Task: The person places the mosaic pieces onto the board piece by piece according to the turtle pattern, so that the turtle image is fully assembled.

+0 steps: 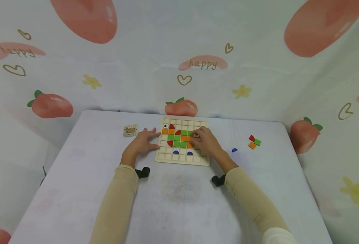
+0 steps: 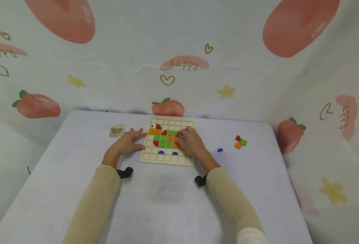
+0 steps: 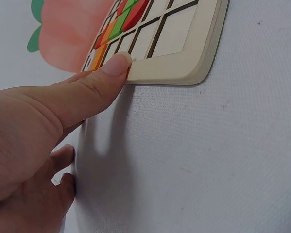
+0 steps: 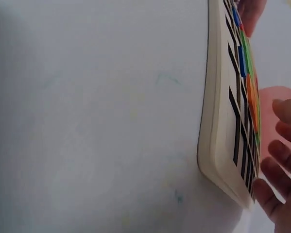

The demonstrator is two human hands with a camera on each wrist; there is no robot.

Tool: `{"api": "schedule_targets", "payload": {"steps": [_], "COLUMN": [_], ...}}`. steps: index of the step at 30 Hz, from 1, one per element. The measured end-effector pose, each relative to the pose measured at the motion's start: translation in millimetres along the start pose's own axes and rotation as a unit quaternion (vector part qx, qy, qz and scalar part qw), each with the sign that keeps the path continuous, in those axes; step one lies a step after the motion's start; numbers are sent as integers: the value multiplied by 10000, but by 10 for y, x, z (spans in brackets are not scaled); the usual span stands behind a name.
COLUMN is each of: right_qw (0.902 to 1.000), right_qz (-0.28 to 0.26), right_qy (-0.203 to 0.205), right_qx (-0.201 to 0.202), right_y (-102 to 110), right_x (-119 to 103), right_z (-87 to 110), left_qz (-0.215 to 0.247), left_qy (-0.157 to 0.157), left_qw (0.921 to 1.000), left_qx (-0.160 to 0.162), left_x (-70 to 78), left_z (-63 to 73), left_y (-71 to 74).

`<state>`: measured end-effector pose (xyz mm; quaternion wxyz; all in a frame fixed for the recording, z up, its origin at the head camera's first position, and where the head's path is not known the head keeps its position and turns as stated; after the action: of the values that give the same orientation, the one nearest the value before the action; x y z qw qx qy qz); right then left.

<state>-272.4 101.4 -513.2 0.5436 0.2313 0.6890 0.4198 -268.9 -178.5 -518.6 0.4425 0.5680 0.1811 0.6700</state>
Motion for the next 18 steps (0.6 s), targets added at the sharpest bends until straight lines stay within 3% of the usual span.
{"api": "schedule_targets", "payload": {"steps": [8,12,18], "right_qw": [9856,9800,9792], "right_qz": [1673,1979,1993], "right_qy": [-15,-145,-376], "right_qx": [247,144,-35], "right_y": [88,112,184], "right_x": [32,133,294], "right_z": [100,161,238], "left_qz": [-30,-51,-44], "left_qy": [26,48,75], "left_qw": [10000,10000,10000], "left_qx": [-10,-29,-39], "left_x": [16,19,9], "left_z": [11,7,8], "left_y": [0,-4,-3]}}
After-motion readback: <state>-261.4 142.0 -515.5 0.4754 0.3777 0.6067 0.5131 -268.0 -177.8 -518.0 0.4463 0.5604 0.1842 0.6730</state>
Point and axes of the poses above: each hand's wrist, its own z-axis away from the middle knuckle, its own y-axis out of the back of the hand, x = y × z, the point moved 5 cm from there along -z, towards the middle knuckle, and after that the axes turned 2 degrees about x, right-handed, at the moved point
